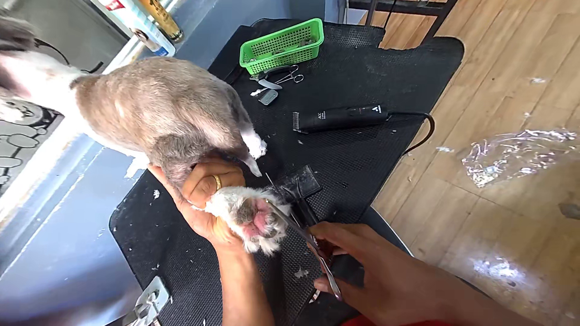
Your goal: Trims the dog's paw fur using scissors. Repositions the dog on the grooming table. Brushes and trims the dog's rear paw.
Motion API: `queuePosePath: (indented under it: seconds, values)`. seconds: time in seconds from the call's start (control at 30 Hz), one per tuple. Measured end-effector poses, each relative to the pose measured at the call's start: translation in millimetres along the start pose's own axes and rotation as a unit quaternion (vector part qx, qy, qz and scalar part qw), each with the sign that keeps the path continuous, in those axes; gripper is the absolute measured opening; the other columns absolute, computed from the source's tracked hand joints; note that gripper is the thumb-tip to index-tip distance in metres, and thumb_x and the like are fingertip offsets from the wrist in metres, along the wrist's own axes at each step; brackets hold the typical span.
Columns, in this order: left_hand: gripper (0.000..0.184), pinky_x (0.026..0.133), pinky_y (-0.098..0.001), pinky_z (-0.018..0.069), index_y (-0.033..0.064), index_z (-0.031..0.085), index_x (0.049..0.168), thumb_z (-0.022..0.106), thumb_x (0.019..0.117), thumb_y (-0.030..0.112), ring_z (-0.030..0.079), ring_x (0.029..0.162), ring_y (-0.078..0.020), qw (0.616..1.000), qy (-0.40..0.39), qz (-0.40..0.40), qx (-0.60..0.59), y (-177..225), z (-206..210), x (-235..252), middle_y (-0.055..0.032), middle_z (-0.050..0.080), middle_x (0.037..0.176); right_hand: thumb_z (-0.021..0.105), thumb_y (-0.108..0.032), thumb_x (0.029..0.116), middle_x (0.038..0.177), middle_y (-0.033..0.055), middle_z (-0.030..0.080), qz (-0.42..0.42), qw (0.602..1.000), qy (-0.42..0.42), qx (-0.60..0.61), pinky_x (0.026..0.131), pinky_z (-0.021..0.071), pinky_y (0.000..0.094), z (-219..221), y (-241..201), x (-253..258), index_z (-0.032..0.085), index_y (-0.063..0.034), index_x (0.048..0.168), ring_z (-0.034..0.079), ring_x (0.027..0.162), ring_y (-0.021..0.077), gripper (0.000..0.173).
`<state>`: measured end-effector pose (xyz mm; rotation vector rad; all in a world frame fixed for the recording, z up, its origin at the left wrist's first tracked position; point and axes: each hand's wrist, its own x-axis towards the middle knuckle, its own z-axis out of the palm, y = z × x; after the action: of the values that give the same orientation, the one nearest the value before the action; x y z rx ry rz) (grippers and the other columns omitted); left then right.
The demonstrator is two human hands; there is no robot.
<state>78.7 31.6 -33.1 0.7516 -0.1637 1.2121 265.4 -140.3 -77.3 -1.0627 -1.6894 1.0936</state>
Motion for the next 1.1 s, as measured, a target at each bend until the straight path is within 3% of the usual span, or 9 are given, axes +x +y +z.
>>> queuePosePath:
  seconds: [0.07, 0.2, 0.27, 0.37, 0.47, 0.67, 0.73, 0.9, 1.1]
  values:
    - [0.066, 0.059, -0.0171, 0.0458, 0.0046, 0.055, 0.089, 0.007, 0.1113, 0.043, 0.059, 0.066, -0.007, 0.999, -0.01, 0.005, 0.032, 0, -2, -3, -0.0021, 0.055, 0.07, 0.069, -0.035, 0.0957, 0.094, 0.0012, 0.064, -0.004, 1.0, -0.004, -0.005, 0.075, 0.0591, 0.0201, 0, -2, 2, 0.058, -0.0067, 0.124, 0.065, 0.086, 0.0032, 0.042]
    - [0.069, 0.046, -0.0115, 0.035, 0.0133, 0.052, 0.098, 0.01, 0.1025, 0.068, 0.041, 0.049, 0.0019, 0.991, 0.067, -0.029, -0.11, -2, 9, -7, 0.0064, 0.042, 0.064, 0.068, -0.032, 0.0966, 0.093, 0.0005, 0.063, -0.007, 1.0, -0.001, -0.002, 0.074, 0.0596, 0.0209, 3, -3, 6, 0.058, -0.0069, 0.123, 0.065, 0.084, 0.0035, 0.038]
    - [0.07, 0.045, -0.011, 0.033, 0.0141, 0.051, 0.098, 0.009, 0.1015, 0.07, 0.038, 0.046, 0.0026, 0.988, 0.075, -0.031, -0.133, -1, 10, -6, 0.0074, 0.04, 0.063, 0.067, -0.031, 0.0972, 0.093, 0.0, 0.064, -0.007, 1.0, 0.006, -0.005, 0.074, 0.0602, 0.0209, 4, -2, 6, 0.059, -0.0076, 0.124, 0.065, 0.084, 0.0028, 0.037]
    - [0.07, 0.046, -0.0137, 0.0352, 0.0095, 0.051, 0.088, 0.005, 0.1059, 0.059, 0.041, 0.049, -0.002, 0.995, 0.041, -0.02, -0.092, 2, 3, -4, 0.0036, 0.041, 0.062, 0.065, -0.03, 0.0975, 0.094, -0.0001, 0.064, -0.009, 0.999, 0.02, -0.024, 0.074, 0.0603, 0.0209, 6, 0, 5, 0.06, -0.009, 0.124, 0.065, 0.084, 0.0024, 0.034]
    - [0.071, 0.051, -0.0164, 0.0394, 0.0077, 0.052, 0.087, 0.002, 0.1076, 0.054, 0.047, 0.055, -0.0051, 0.999, 0.012, -0.011, -0.031, 4, -4, -5, 0.0009, 0.045, 0.064, 0.066, -0.028, 0.0966, 0.094, -0.0004, 0.065, -0.007, 0.999, 0.033, -0.036, 0.073, 0.0601, 0.0202, 7, 0, 4, 0.06, -0.0099, 0.123, 0.066, 0.083, 0.0022, 0.033]
    - [0.071, 0.048, -0.0139, 0.0359, 0.0097, 0.051, 0.087, 0.002, 0.1059, 0.058, 0.043, 0.051, -0.0025, 0.998, 0.028, -0.02, -0.057, 7, -3, -4, 0.003, 0.043, 0.063, 0.065, -0.023, 0.0956, 0.091, -0.0024, 0.067, 0.019, 0.997, 0.055, -0.056, 0.069, 0.061, 0.0195, 9, 3, 2, 0.063, -0.0119, 0.119, 0.067, 0.08, 0.0011, 0.026]
    - [0.072, 0.05, -0.0147, 0.0376, 0.0083, 0.053, 0.088, 0.003, 0.1068, 0.057, 0.046, 0.054, -0.0036, 0.999, 0.022, -0.016, -0.042, 8, -4, -5, 0.0016, 0.045, 0.064, 0.066, -0.027, 0.0954, 0.091, -0.0034, 0.067, 0.026, 0.997, 0.06, -0.051, 0.068, 0.0612, 0.0188, 6, 3, 1, 0.062, -0.0131, 0.119, 0.068, 0.08, -0.0004, 0.028]
    - [0.071, 0.043, -0.0115, 0.0311, 0.0108, 0.049, 0.086, 0.004, 0.1039, 0.063, 0.038, 0.046, 0.0003, 0.989, 0.047, -0.02, -0.138, 6, 3, 0, 0.0052, 0.039, 0.06, 0.067, -0.04, 0.094, 0.093, -0.0051, 0.063, 0.023, 0.999, 0.007, -0.035, 0.07, 0.0582, 0.0177, -5, 1, 1, 0.06, -0.0129, 0.122, 0.063, 0.084, -0.0013, 0.04]
    - [0.067, 0.043, -0.0107, 0.0311, 0.014, 0.05, 0.097, 0.011, 0.1027, 0.067, 0.037, 0.045, 0.0029, 0.989, 0.067, -0.028, -0.131, 7, 2, -8, 0.0072, 0.039, 0.062, 0.07, -0.033, 0.0937, 0.096, 0.0001, 0.064, 0.024, 0.998, -0.051, 0.027, 0.072, 0.0584, 0.0201, -7, -1, 10, 0.059, -0.0084, 0.125, 0.064, 0.085, 0.0024, 0.041]
